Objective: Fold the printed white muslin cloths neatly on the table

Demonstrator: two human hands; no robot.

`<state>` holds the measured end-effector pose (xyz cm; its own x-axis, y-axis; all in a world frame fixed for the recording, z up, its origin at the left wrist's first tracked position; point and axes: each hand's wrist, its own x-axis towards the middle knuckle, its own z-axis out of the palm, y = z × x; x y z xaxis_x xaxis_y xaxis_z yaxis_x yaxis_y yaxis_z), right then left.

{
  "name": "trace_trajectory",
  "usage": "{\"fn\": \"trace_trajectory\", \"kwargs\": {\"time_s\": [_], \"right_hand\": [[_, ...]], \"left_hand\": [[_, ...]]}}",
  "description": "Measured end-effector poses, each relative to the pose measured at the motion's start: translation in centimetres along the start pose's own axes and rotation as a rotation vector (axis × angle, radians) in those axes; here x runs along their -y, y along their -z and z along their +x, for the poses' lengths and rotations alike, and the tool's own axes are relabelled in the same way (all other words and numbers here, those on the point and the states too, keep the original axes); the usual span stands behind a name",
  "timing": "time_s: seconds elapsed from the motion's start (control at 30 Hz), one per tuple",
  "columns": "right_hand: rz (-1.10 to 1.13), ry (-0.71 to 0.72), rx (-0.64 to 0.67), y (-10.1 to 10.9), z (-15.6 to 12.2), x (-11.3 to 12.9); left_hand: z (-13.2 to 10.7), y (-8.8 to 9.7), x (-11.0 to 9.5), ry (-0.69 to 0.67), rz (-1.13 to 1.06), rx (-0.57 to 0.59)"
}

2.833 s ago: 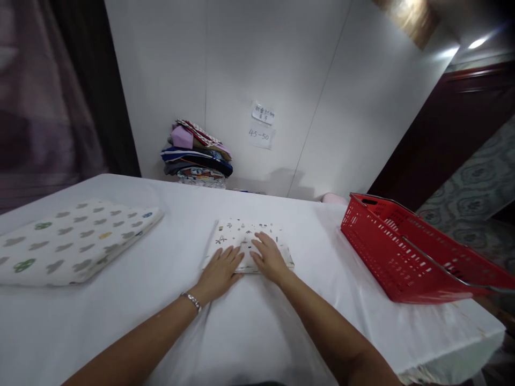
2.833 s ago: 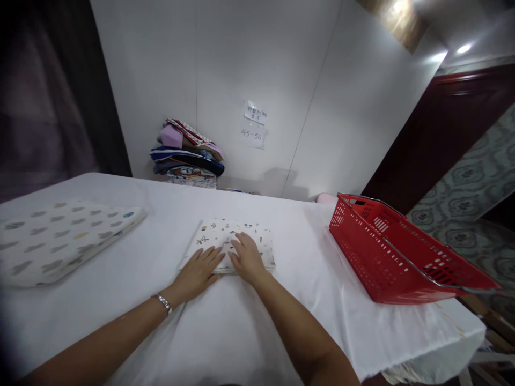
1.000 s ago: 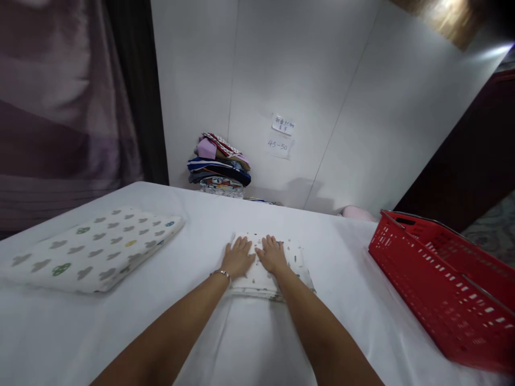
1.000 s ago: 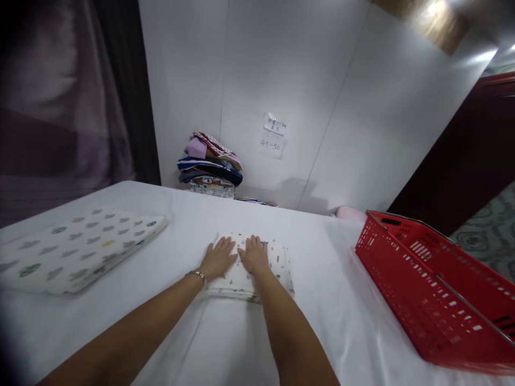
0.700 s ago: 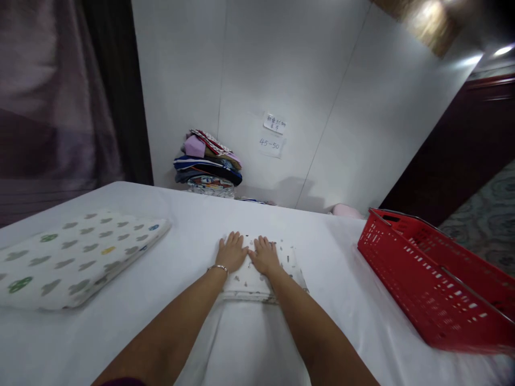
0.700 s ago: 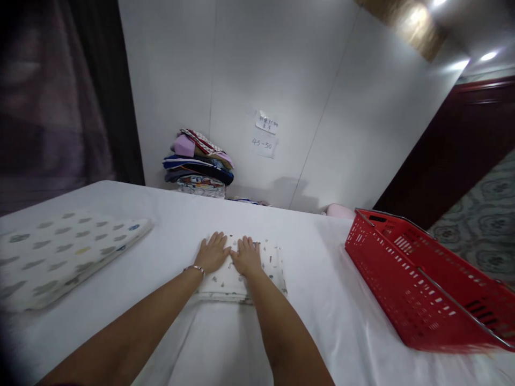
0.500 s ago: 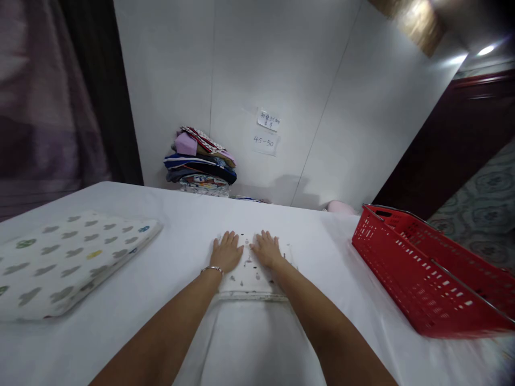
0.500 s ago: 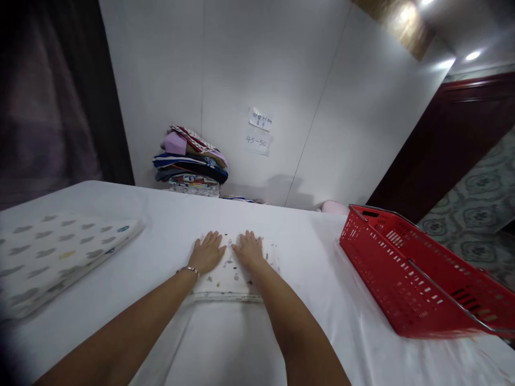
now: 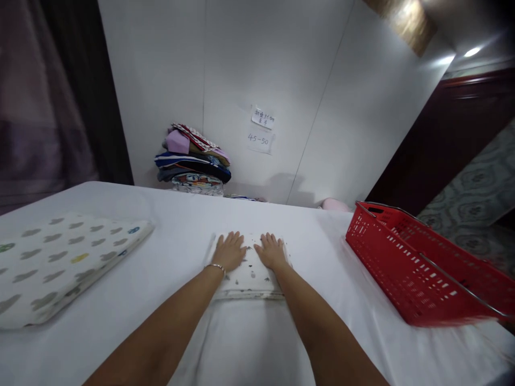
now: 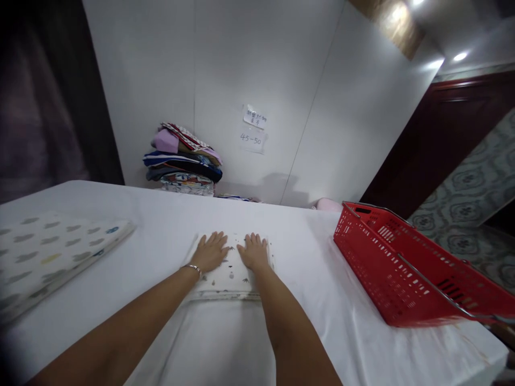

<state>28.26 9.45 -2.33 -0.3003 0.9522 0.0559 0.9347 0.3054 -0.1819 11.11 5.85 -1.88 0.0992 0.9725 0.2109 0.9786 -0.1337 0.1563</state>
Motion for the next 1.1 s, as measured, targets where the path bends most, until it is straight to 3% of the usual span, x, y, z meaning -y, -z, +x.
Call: {"fn": "trace_trajectory", "kwargs": {"time_s": [0.13,0.37,0.57,0.7,0.8,0.93,1.1], "right_hand": [[0.008,-0.005,0.08,0.9,0.2,-0.5],[-0.026,-0.149,0.093,1.3,-0.9,-2.7],[-0.041,-0.17,0.137,2.2,-0.9,-1.8],[-0.056,-0.006,0.024,1.9,-1.3,0.6],[-0.013,0.116,0.052,0.8,-2.2,2.1],[0.014,0.118,0.081,-0.1,-2.8,2.6],[0.046,0.113,0.121,1.2,-2.5,2.8]], "left_hand": [[-0.1,-0.8,0.2,0.02,-0.013,0.039],[0.1,-1.0,0.3,0.041,-0.026,0.068],[0.0,-1.1,0.2,0.044,-0.025,0.06],[-0.1,-0.9,0.2,0.034,-0.027,0.048],[-0.4,-0.9,0.3,0.026,-0.034,0.051],[-0.2,-0.6,0.1,0.033,-0.058,0.066],[0.0,1.3,0.1,0.058,-0.119,0.133]]}}
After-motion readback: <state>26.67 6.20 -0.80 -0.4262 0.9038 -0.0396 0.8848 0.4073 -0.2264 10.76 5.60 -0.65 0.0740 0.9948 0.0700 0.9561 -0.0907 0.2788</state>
